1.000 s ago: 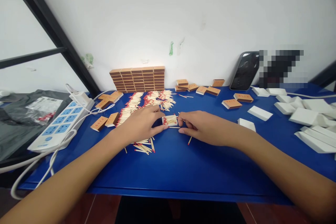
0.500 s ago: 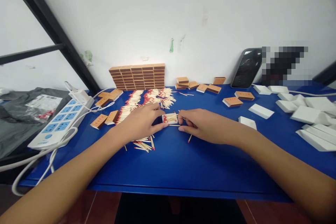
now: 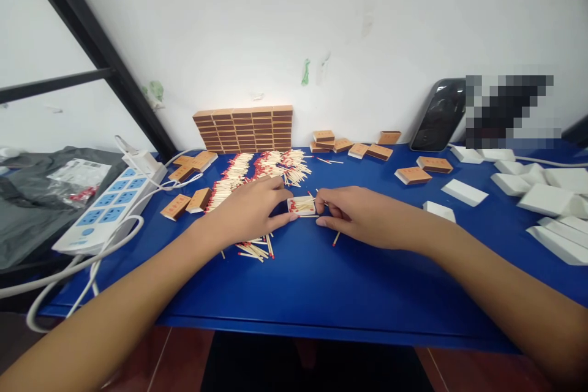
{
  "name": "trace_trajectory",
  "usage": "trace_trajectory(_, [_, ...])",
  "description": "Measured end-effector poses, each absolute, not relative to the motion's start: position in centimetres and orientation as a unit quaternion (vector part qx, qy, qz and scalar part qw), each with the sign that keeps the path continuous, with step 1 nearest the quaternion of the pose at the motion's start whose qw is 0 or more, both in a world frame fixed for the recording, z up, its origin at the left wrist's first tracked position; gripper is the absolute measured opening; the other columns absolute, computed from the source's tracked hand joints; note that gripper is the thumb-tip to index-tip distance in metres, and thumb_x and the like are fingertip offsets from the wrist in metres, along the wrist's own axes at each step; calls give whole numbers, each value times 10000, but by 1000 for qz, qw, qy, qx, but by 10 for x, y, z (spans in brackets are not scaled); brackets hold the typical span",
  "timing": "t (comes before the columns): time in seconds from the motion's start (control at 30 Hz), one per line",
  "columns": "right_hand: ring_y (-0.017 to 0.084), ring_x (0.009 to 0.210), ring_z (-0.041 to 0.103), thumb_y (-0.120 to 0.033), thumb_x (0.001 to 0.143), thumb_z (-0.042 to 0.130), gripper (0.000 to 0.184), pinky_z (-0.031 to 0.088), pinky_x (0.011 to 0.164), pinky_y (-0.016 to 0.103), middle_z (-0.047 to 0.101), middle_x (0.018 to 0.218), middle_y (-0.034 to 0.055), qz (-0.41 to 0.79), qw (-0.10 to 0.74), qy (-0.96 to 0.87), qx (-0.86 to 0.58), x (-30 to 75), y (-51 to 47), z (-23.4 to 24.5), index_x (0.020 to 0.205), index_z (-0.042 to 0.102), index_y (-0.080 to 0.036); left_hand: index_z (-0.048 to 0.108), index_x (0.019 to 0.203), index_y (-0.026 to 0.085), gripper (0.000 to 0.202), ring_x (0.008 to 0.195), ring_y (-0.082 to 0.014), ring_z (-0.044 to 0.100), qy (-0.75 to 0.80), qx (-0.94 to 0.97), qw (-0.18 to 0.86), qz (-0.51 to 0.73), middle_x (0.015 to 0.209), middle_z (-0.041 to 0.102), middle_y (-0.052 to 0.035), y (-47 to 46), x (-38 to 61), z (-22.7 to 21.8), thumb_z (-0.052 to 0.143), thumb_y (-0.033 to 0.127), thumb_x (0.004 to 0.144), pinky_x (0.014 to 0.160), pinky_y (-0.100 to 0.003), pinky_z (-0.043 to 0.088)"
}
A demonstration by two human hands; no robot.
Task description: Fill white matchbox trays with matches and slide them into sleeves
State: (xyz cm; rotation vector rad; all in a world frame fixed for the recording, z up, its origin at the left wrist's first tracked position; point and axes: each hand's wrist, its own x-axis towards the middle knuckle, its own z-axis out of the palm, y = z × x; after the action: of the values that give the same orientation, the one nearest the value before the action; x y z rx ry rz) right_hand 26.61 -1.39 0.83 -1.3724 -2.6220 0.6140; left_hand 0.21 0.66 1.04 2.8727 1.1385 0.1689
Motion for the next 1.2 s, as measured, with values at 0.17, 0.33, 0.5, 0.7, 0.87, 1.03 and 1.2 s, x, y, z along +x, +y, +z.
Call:
trace_trajectory(0.17, [232, 843, 614, -418, 1058, 566, 170, 360, 678, 326, 689, 867, 28, 211, 54, -863, -456, 266, -14, 9, 1014, 597, -257, 733, 1315, 178, 422, 1079, -289, 669, 374, 926, 23, 43, 1175, 659, -117, 5, 3, 13, 580, 496, 1082, 906, -408, 525])
trace_trajectory(0.33, [220, 807, 614, -400, 1052, 570, 160, 355, 676, 324, 691, 858, 20, 214, 56, -864, -452, 265, -15, 10, 984, 583, -256, 727, 1329, 176, 426, 1086, -292, 666, 378, 925, 22, 33, 1181, 650, -113, 4, 3, 14, 581, 491, 1084, 917, -422, 525])
trace_trajectory(0.5, [208, 780, 604, -392, 1049, 573, 155, 349, 669, 324, 691, 858, 17, 215, 59, -866, -447, 266, -14, 10, 981, 580, -253, 727, 1333, 172, 415, 1105, -293, 663, 375, 926, 18, 29, 1185, 649, -117, 3, 3, 14, 595, 474, 1081, 930, -418, 520])
trace_trajectory(0.7, [205, 767, 599, -396, 1053, 565, 163, 345, 659, 323, 683, 840, 12, 213, 55, -867, -447, 267, -14, 10, 974, 585, -255, 728, 1327, 171, 410, 1097, -290, 663, 372, 927, 15, 29, 1179, 647, -115, 3, 3, 14, 588, 471, 1085, 917, -415, 519])
trace_trajectory(0.87, [214, 789, 609, -409, 1053, 563, 159, 345, 661, 323, 694, 864, 19, 204, 55, -872, -442, 269, -14, 8, 1005, 595, -261, 720, 1350, 184, 416, 1082, -284, 666, 375, 926, 11, 25, 1183, 648, -110, 3, 4, 14, 586, 477, 1087, 898, -409, 517])
trace_trajectory(1.03, [212, 786, 608, -406, 1052, 564, 148, 346, 660, 323, 689, 854, 10, 206, 51, -870, -444, 270, -13, 7, 1015, 591, -266, 729, 1317, 169, 410, 1105, -293, 663, 376, 926, 11, 25, 1200, 648, -114, 2, 4, 15, 594, 476, 1082, 905, -420, 521])
trace_trajectory(1.2, [211, 793, 609, -414, 1050, 566, 155, 350, 662, 324, 693, 869, 9, 209, 50, -869, -446, 270, -14, 8, 1006, 586, -267, 714, 1361, 181, 428, 1119, -296, 665, 373, 928, 11, 27, 1204, 657, -114, 2, 4, 15, 587, 482, 1085, 923, -424, 527])
